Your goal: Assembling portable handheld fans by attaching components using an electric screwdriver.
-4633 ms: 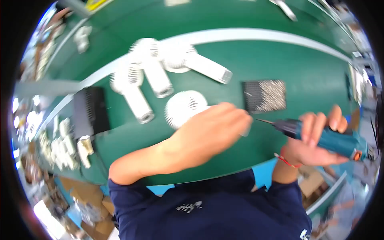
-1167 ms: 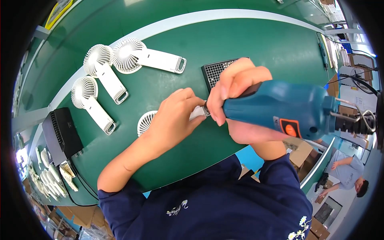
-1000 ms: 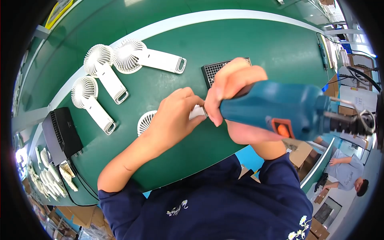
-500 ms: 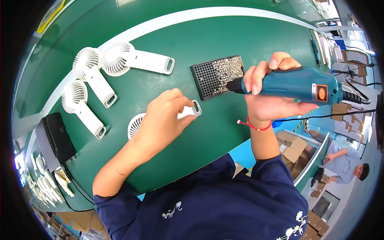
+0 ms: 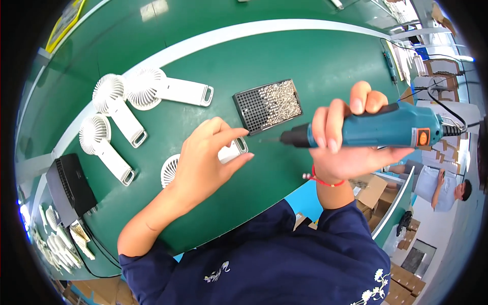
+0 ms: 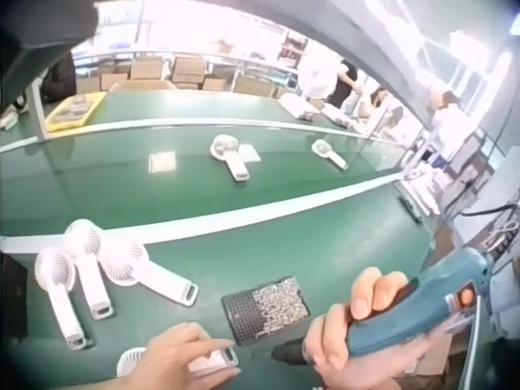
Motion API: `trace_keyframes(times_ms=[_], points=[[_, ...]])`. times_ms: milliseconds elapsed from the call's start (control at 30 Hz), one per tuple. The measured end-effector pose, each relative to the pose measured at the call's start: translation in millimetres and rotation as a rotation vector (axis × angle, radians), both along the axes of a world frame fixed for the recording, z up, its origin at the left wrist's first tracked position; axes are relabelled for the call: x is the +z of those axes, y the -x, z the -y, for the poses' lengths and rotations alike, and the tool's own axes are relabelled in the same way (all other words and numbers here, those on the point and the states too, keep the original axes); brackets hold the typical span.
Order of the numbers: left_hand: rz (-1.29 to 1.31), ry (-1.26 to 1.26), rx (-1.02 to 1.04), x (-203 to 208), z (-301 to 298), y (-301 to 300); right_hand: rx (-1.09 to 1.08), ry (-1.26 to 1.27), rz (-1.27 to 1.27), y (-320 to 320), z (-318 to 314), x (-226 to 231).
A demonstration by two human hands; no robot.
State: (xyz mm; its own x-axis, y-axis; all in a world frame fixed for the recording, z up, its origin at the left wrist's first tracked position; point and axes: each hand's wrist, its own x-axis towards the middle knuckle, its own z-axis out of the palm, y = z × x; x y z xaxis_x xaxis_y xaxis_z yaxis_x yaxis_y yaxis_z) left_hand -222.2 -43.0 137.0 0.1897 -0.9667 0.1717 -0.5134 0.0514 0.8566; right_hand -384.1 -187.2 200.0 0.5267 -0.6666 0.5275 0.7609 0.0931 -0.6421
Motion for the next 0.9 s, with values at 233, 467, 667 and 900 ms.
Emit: trace_keyframes(times_ms=[233,467,667,900], points=[[0.054,0.098,-0.097,-3.6,-13.1,5.2,0.039,-0.184,0.067,-10.6,-33.1,-12.1],[-0.184,0.007,-0.143,-5.7,-17.6,7.1,0.101,-0.174,-0.004,-7.1,-32.3,-11.9],[-0.264,0.081,-0.211,-1.0,-0.3,6.5,0.251,-0.036,0.085,7.1,-8.9,7.3],[0.003,-0.065,-0.204,-0.7,-6.3,-9.3,0.094,0.128,-0.014,-21.1,-36.0,-15.0]])
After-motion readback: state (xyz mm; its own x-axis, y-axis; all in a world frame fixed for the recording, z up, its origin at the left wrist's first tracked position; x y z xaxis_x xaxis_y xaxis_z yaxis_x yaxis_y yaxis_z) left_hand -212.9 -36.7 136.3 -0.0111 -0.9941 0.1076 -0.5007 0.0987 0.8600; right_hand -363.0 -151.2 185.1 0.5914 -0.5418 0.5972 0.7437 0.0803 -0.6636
